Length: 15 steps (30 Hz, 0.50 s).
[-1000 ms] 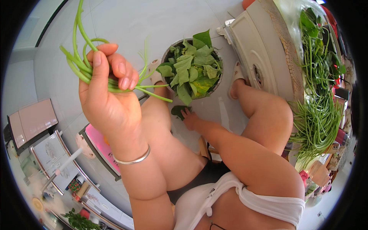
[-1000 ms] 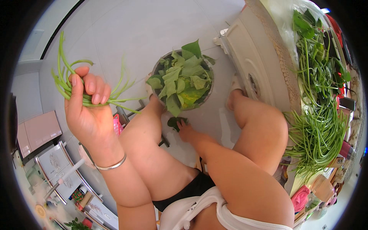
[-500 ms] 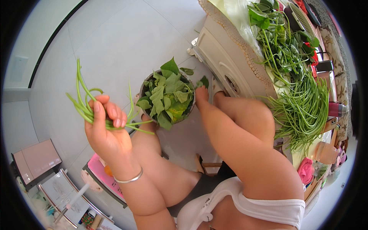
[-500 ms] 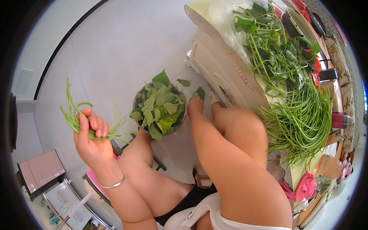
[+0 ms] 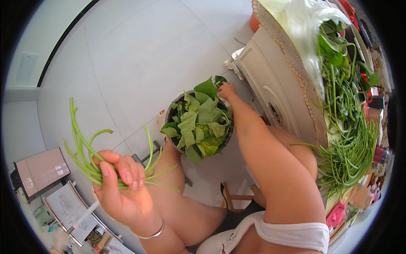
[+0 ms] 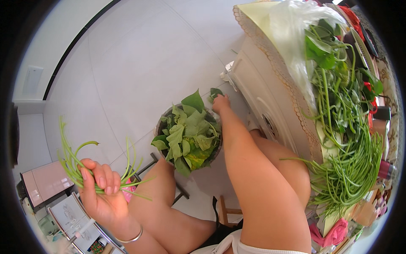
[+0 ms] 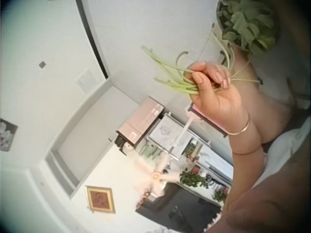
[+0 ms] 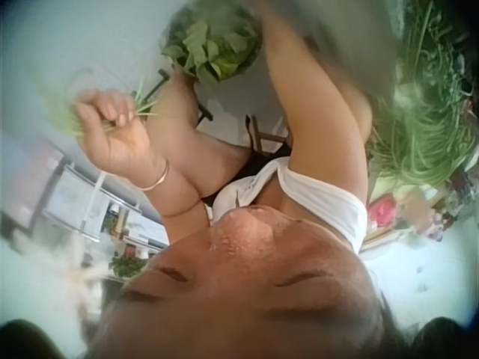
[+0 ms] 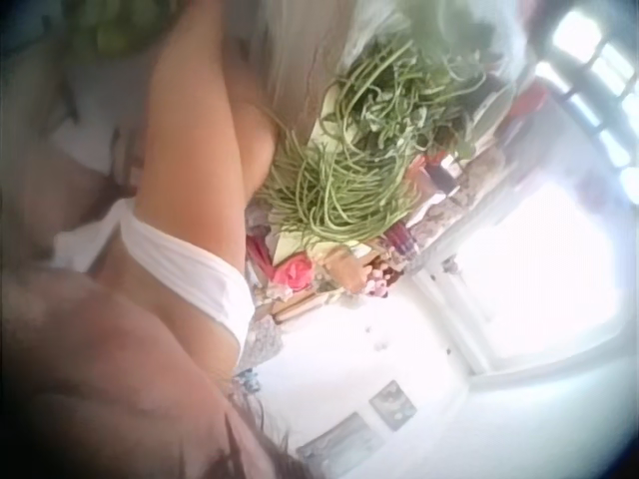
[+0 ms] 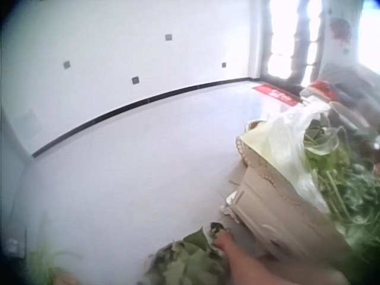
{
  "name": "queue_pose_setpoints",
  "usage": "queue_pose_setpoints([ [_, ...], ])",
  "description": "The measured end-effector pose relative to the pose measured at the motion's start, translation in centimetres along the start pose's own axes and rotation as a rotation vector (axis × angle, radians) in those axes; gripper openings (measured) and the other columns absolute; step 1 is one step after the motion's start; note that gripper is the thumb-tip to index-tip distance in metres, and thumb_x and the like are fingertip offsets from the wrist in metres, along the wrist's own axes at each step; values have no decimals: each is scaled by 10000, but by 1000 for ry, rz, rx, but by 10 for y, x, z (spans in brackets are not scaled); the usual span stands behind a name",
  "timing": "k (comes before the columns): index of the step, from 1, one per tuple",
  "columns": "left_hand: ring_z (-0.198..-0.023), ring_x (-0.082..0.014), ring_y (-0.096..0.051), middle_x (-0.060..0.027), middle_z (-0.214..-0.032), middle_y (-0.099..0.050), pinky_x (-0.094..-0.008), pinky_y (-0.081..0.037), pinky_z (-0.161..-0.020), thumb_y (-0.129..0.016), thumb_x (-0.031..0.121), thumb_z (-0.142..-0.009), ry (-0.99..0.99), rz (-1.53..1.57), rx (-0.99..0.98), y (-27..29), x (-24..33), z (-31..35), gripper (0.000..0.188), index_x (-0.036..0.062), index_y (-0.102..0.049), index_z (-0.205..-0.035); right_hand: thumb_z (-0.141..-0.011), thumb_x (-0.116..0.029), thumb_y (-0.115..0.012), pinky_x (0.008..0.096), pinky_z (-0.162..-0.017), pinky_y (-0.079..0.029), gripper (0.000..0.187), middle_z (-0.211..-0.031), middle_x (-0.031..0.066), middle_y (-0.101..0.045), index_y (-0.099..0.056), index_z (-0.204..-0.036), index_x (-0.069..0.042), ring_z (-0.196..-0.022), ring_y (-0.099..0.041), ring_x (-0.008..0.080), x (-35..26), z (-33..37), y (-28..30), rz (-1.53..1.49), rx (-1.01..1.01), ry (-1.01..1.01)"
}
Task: The person picks leaves from stems by hand and sorts long green beans on a low coffee table.
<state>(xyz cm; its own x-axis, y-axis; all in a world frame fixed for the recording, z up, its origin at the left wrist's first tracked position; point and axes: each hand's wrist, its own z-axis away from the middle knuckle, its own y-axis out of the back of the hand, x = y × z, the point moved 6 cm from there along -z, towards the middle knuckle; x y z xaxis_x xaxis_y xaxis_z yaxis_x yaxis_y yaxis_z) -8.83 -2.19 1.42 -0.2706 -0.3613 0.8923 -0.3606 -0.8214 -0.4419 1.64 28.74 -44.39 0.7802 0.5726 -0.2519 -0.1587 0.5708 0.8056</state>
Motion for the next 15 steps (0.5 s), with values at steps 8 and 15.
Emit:
queue_pose_setpoints([
  [8,-493,-81,-357,-29,-607,-441,-216,-306,-451,-438,149,-964,47,-36,12,2,-5,2,184,-12,-523,-983,-799,-94,-575,448,-1025,-362,318,-1415,185,-361,-647,-1108,-68,-1260,-365,426,5,-13,-44,75,-65,75],
  [15,-502,-98,-378,-37,-617,-456,-230,-314,-472,-460,152,-958,59,-2,44,-7,-12,4,178,-9,-536,-963,-781,-126,-558,435,-860,-475,264,-1101,238,-591,-651,-972,31,-989,-580,399,56,-4,-8,-491,271,-315],
])
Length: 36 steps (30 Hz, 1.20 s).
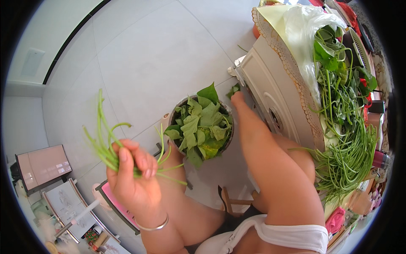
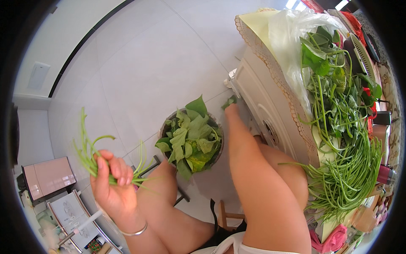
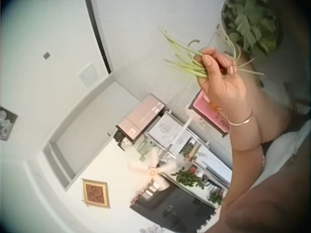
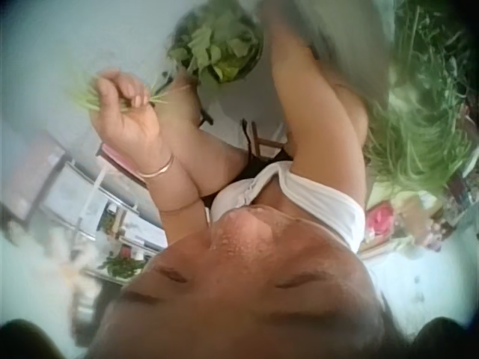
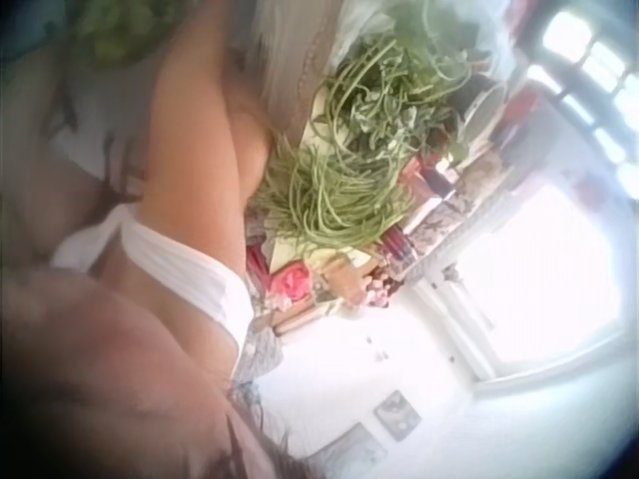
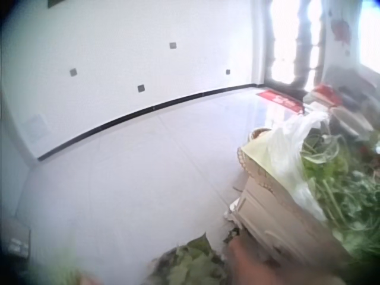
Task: The person picks leaves from stems by hand and sorts long green beans on a low coffee table.
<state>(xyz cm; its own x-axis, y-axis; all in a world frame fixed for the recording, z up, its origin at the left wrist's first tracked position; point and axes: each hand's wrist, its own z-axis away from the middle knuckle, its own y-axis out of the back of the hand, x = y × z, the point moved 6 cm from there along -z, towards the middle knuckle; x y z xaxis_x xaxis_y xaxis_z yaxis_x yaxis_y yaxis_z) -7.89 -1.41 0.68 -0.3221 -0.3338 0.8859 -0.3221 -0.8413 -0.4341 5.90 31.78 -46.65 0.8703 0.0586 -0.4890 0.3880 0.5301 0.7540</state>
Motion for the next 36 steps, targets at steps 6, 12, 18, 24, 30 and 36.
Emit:
queue_pose_setpoints([
  [6,-531,-96,-362,-18,-661,-453,-241,-295,-498,-543,190,-929,-75,-11,4,-6,0,-1,189,3,-561,-949,-769,-128,-539,398,-704,-498,184,-839,185,-663,-673,-830,-18,-776,-634,341,-163,3,109,197,214,521],
  [12,-525,-104,-380,-26,-652,-468,-242,-301,-488,-555,177,-915,-54,131,15,-8,-4,0,170,7,-550,-916,-755,-201,-504,416,-734,-498,247,-824,148,-657,-697,-834,-69,-804,-618,328,-294,210,187,81,-187,1031],
  [18,-518,-110,-384,-32,-644,-477,-251,-310,-483,-564,173,-902,-20,183,-9,-7,-10,4,167,7,-548,-904,-837,-599,-480,520,-1040,-257,636,-1422,148,-360,-669,-1077,-41,-1324,-295,318,-188,323,86,1078,-549,1173],
  [24,-491,-111,-396,-38,-636,-483,-250,-322,-455,-536,136,-909,1,181,-25,-20,-20,2,134,7,-544,-876,-774,-689,-502,523,-1061,-224,786,-1460,128,-324,-593,-1215,-45,-1363,-248,309,-125,260,21,979,-759,822],
  [30,-496,-107,-399,-28,-645,-476,-249,-308,-451,-527,164,-924,28,216,-16,2,-19,-5,148,24,-543,-879,-736,-430,-645,526,-938,-373,384,-1245,133,-509,-702,-1015,-172,-1120,-508,336,-202,333,78,821,-543,1063],
  [36,-519,-113,-382,-19,-653,-453,-256,-317,-483,-472,168,-945,205,347,-124,-26,-41,-5,192,14,-561,-1018,-791,-312,-593,415,-739,-478,232,-882,92,-652,-672,-882,-114,-883,-611,288,-216,357,229,491,-411,952],
])
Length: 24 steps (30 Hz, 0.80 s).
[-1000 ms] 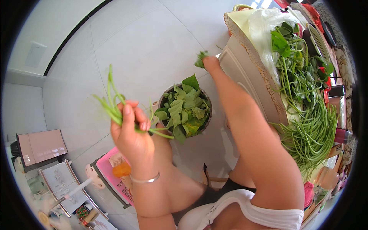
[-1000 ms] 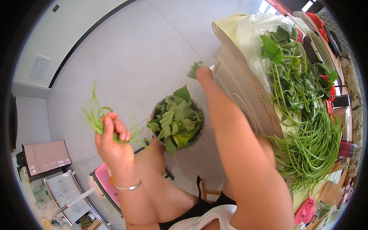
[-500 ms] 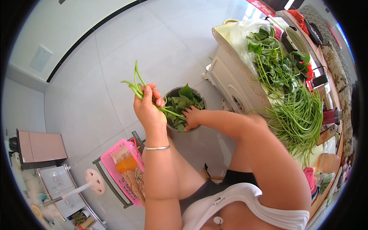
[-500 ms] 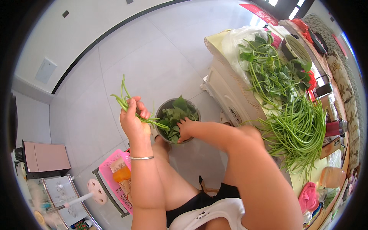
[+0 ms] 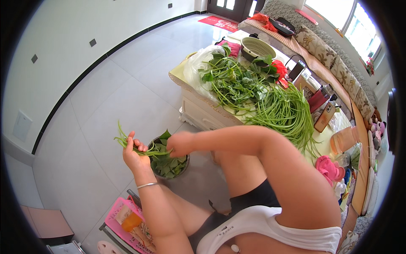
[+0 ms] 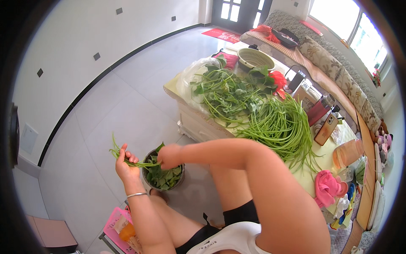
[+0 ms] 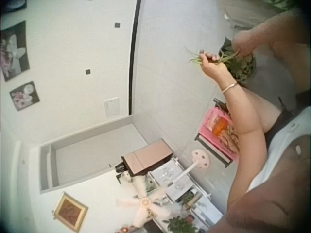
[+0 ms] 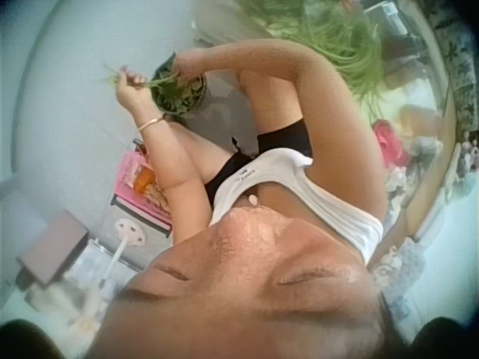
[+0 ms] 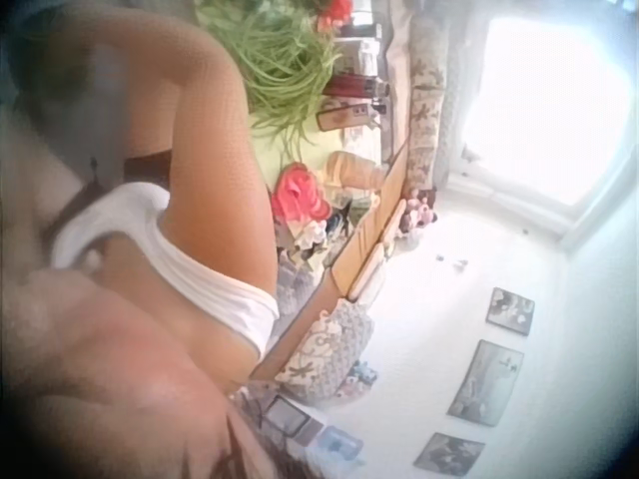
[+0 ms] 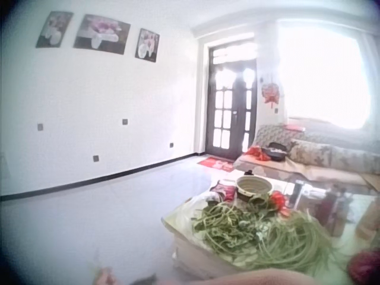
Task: The person picks leaves from stems by hand and sorts long green beans on a low coffee table.
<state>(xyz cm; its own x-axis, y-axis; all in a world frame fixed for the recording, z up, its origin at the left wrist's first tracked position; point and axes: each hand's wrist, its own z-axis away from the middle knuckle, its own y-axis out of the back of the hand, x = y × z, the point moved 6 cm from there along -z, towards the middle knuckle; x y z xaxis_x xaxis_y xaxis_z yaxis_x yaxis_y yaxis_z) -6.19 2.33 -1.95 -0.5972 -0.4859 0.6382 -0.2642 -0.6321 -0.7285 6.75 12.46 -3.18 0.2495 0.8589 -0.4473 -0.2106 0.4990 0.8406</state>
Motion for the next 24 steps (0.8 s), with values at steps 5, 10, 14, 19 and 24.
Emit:
queue_pose_setpoints([
  [5,-554,-119,-382,-16,-662,-437,-263,-329,-517,-432,186,-962,97,199,-127,-10,-8,0,229,14,-556,-1047,-829,-312,-588,386,-716,-490,240,-813,89,-664,-672,-842,-88,-781,-631,245,58,92,144,-63,483,-253],
  [10,-564,-131,-394,-28,-692,-469,-275,-335,-528,-455,180,-951,137,246,-118,-13,-21,0,189,24,-554,-989,-787,-234,-639,273,-539,-478,220,-712,65,-642,-661,-813,-16,-591,-600,113,169,194,217,-409,916,-443],
  [14,-566,-134,-401,-33,-701,-483,-276,-334,-532,-471,174,-942,136,205,-137,-18,-29,-2,164,30,-550,-954,-768,-306,-673,343,-766,-495,408,-993,150,-639,-620,-1062,-29,-872,-617,207,171,217,192,-139,739,-442],
  [19,-559,-125,-397,-14,-693,-472,-271,-335,-528,-471,179,-947,150,146,-95,-18,-40,-8,158,42,-551,-947,-725,-374,-696,472,-1031,-320,851,-1288,197,-494,-299,-1399,-37,-1243,-415,336,141,186,141,474,650,-271],
  [24,-563,-123,-392,-18,-686,-474,-270,-326,-529,-469,168,-941,156,115,-73,-22,-47,-8,155,34,-546,-953,-710,-121,-579,430,-886,-397,222,-911,84,-650,-683,-906,-136,-1004,-563,268,192,175,159,527,554,-499],
])
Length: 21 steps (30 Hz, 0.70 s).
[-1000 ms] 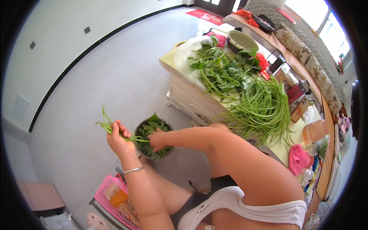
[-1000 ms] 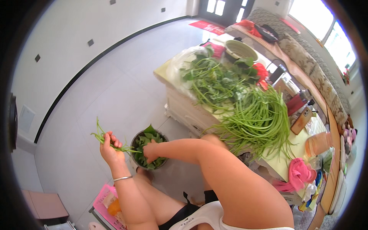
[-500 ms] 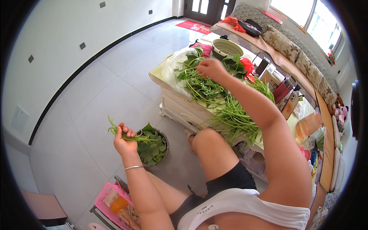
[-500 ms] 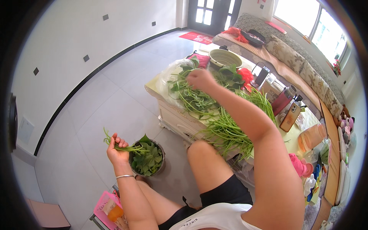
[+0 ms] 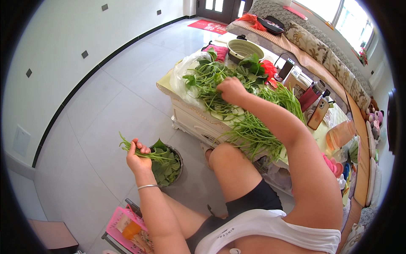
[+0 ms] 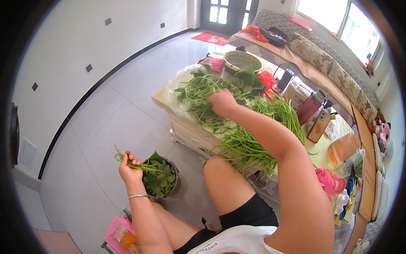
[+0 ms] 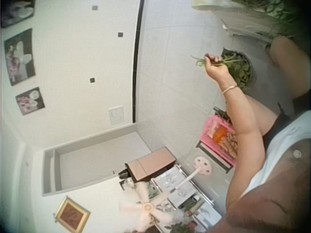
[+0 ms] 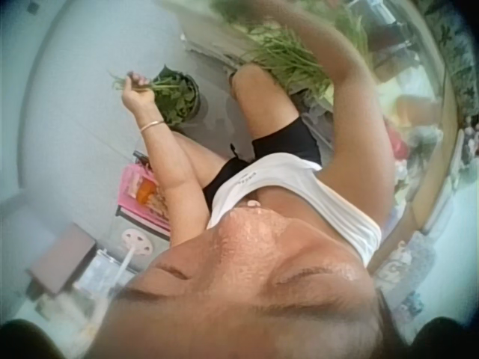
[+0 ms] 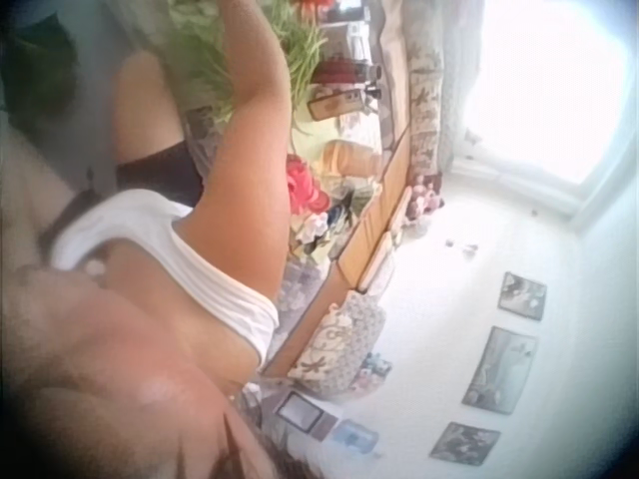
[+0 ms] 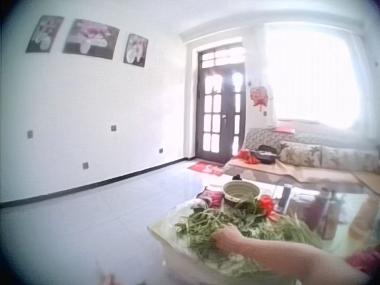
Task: The person picks leaves from stems by hand and sorts long green beans on a low coffee table.
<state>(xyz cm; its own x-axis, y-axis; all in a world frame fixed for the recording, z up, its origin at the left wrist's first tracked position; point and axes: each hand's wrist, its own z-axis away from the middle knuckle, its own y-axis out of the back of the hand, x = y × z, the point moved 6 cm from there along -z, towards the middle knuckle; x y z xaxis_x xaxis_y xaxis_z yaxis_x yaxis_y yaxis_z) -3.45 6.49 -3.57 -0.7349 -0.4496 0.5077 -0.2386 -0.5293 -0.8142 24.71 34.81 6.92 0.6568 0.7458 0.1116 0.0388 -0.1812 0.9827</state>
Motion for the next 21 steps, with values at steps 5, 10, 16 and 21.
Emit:
queue_pose_setpoints([
  [5,-564,-122,-392,-17,-684,-469,-270,-322,-529,-467,163,-940,-11,-30,31,-3,4,0,152,33,-543,-956,-730,-149,-552,421,-830,-438,184,-864,75,-662,-682,-860,-163,-895,-601,276,39,-42,52,-16,243,-20],
  [10,-565,-122,-395,-19,-688,-471,-268,-322,-528,-475,162,-938,-5,-23,20,-1,8,-4,147,33,-543,-959,-729,-149,-538,430,-717,-486,213,-840,106,-658,-683,-884,-163,-823,-613,316,54,-51,86,-191,426,-164],
  [16,-564,-123,-399,-16,-688,-473,-270,-322,-525,-483,162,-935,9,-25,4,-4,3,-5,143,36,-546,-960,-694,-149,-568,408,-713,-494,255,-830,114,-653,-685,-920,-162,-804,-619,307,66,-45,54,-217,190,-143],
  [21,-564,-125,-401,-17,-687,-475,-276,-322,-524,-483,160,-933,11,-36,4,-1,4,-6,142,37,-551,-955,-709,-170,-638,389,-745,-492,225,-917,113,-675,-699,-923,-138,-840,-633,282,16,-7,33,-144,-388,106],
])
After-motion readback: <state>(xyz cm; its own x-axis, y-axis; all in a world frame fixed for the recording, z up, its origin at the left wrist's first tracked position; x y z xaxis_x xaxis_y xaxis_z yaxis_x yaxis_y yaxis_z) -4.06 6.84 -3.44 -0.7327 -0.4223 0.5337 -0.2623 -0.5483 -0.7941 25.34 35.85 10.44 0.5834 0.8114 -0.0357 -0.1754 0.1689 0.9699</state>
